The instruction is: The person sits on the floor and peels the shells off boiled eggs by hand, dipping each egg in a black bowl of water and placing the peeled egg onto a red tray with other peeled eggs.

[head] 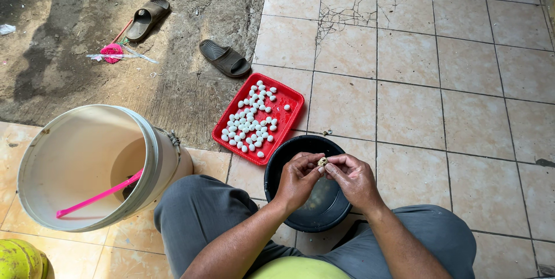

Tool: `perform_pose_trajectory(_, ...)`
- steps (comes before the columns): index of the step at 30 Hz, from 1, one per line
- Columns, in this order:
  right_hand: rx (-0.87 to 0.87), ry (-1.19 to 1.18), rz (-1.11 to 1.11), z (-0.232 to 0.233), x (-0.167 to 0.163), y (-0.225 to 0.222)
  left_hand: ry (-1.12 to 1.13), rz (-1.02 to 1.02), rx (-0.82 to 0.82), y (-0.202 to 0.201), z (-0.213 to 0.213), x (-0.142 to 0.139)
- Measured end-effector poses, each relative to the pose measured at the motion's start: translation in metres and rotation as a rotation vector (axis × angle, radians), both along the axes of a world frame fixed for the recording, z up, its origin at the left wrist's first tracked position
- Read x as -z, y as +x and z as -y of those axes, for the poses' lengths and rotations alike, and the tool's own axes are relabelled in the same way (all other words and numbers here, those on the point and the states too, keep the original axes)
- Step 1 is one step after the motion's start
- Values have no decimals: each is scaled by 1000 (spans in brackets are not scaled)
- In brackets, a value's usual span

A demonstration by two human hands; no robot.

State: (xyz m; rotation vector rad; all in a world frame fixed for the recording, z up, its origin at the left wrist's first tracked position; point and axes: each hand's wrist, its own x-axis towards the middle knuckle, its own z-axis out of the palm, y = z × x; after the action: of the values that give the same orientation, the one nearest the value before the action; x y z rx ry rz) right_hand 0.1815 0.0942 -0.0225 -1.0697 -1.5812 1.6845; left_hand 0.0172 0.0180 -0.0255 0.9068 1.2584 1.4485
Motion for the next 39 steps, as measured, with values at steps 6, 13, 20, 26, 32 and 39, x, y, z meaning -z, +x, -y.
perform_pose_trajectory(6, -46, 195, 189, 5, -22, 0, -38, 26, -1, 3, 0, -9)
perform_pose_trajectory(13, -22, 591, 301, 13, -38, -8, -24, -149, -40, 4, 4, -14)
perform_pose_trajectory(20, -11, 606, 321, 8, -34, -9, 6, -15, -13, -1, -1, 2)
perform_pose_trajectory(26, -13, 608, 288, 5, -41, -11, -33, 115, 73, -9, -1, 12)
perform_pose_trajectory(32, -19, 487, 252, 0, -57, -11, -114, 503, 145, -16, -10, 14)
perform_pose_trajectory(39, -68, 680, 361, 2, -65, -10, -23, 133, 148, -12, -7, 3)
